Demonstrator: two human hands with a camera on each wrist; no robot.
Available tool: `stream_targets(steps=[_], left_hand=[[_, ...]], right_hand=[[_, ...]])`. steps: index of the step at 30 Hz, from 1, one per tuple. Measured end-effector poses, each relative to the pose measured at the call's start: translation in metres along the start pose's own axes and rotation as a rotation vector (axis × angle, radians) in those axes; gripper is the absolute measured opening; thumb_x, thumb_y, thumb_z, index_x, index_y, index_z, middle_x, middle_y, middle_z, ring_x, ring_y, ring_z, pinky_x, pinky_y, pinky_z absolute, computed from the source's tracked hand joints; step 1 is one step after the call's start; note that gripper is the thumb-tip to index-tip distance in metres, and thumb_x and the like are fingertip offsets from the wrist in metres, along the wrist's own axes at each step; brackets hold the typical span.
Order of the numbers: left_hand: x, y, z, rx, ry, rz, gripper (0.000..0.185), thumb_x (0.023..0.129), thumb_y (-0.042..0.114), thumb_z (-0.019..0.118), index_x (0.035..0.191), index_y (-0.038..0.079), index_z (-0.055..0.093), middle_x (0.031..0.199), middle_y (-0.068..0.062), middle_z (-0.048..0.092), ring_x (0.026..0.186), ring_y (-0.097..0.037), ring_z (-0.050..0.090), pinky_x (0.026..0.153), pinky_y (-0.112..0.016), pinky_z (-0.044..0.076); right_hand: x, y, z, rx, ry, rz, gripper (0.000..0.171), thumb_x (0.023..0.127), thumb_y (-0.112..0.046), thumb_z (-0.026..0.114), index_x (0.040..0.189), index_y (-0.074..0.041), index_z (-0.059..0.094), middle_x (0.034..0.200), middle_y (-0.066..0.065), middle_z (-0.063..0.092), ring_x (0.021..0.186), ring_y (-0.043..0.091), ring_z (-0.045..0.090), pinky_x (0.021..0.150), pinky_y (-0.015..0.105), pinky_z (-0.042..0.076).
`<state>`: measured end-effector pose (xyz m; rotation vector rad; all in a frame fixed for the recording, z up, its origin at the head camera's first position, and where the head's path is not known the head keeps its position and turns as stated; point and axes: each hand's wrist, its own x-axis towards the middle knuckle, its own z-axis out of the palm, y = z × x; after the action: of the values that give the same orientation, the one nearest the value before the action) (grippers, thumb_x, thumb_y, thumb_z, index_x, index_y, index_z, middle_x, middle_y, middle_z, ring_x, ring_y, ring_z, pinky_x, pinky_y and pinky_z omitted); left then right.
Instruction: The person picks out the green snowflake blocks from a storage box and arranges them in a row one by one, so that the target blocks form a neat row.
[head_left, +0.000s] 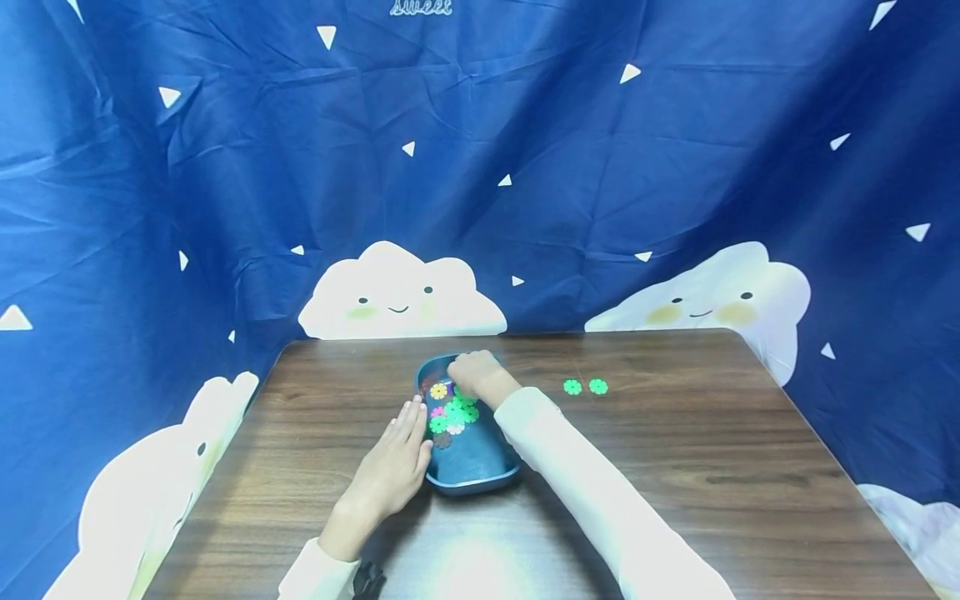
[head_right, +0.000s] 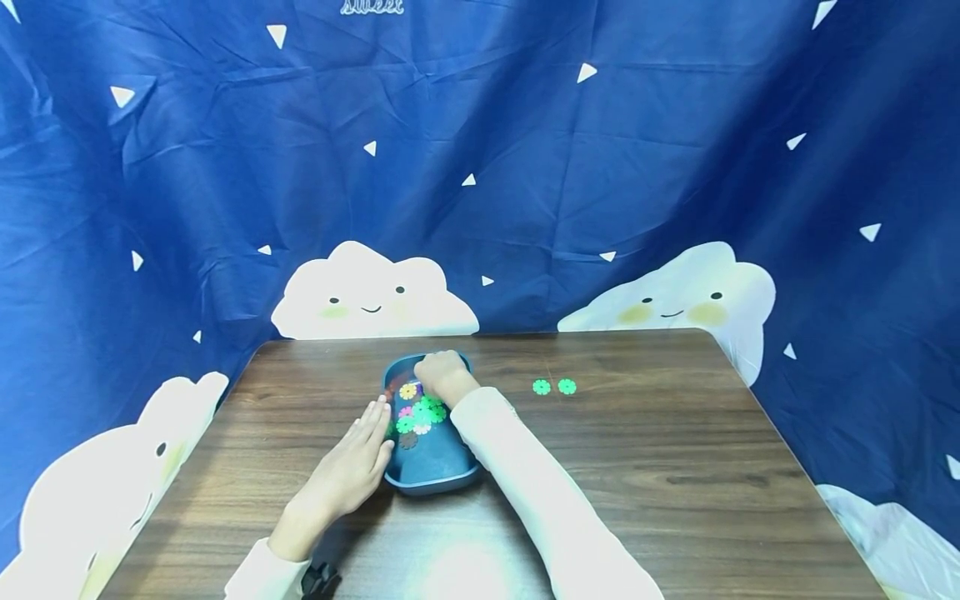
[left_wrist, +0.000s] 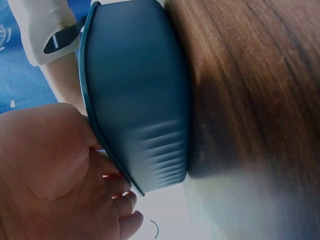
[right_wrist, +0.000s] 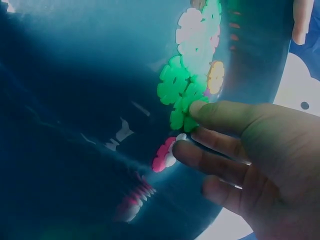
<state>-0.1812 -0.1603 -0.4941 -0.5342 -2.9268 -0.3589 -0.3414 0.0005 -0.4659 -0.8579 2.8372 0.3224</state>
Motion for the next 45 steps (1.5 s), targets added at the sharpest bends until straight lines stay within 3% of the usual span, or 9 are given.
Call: stream_targets(steps=[10, 19, 28, 35, 45], left_hand=[[-0.001, 0.001, 0.0, 0.008, -0.008, -0.002, 0.058, 0.105, 0.029, 0.04, 0.153, -0.001, 0.028, 0.162, -0.016, 0.024, 0.15, -0.031, 0.025, 0.121, -0.048, 0.029], [0.0, -0.002, -0.004, 0.013, -0.009, 0.006, 0.057, 0.105, 0.028, 0.041, 0.153, -0.001, 0.028, 0.162, -0.016, 0.024, 0.15, -0.03, 0.024, 0.121, -0.048, 0.028], [0.002, -0.001, -0.002, 0.028, -0.014, 0.01, 0.058, 0.106, 0.031, 0.036, 0.154, 0.0, 0.026, 0.163, -0.015, 0.022, 0.151, -0.03, 0.024, 0.121, -0.047, 0.028], [0.001, -0.001, -0.002, 0.035, -0.013, 0.004, 0.058, 0.105, 0.031, 0.035, 0.153, 0.0, 0.027, 0.163, -0.015, 0.022, 0.151, -0.03, 0.024, 0.122, -0.046, 0.027], [-0.001, 0.001, 0.0, 0.014, 0.007, 0.008, 0.057, 0.104, 0.027, 0.039, 0.152, -0.001, 0.029, 0.162, -0.016, 0.024, 0.15, -0.031, 0.025, 0.121, -0.047, 0.027]], right_hand=[[0.001, 0.0, -0.001, 0.04, -0.012, -0.005, 0.02, 0.093, -0.025, 0.065, 0.112, -0.02, 0.069, 0.103, 0.0, 0.07, 0.085, 0.015, 0.062, 0.085, 0.036, 0.058], [-0.002, 0.005, -0.007, 0.105, 0.048, -0.023, 0.028, 0.091, -0.027, 0.067, 0.118, -0.02, 0.065, 0.105, -0.003, 0.067, 0.087, 0.014, 0.062, 0.082, 0.034, 0.057], [-0.02, 0.022, -0.021, 0.2, 0.144, -0.056, 0.032, 0.087, -0.032, 0.071, 0.116, -0.018, 0.068, 0.106, -0.003, 0.063, 0.088, 0.014, 0.06, 0.081, 0.034, 0.056], [-0.039, 0.037, -0.031, 0.209, 0.234, -0.084, 0.028, 0.087, -0.031, 0.072, 0.112, -0.019, 0.07, 0.105, -0.003, 0.065, 0.093, 0.014, 0.061, 0.086, 0.036, 0.056], [-0.071, 0.063, -0.041, 0.187, 0.291, -0.092, 0.023, 0.087, -0.03, 0.069, 0.108, -0.022, 0.068, 0.105, -0.006, 0.062, 0.079, 0.016, 0.06, 0.073, 0.037, 0.056]])
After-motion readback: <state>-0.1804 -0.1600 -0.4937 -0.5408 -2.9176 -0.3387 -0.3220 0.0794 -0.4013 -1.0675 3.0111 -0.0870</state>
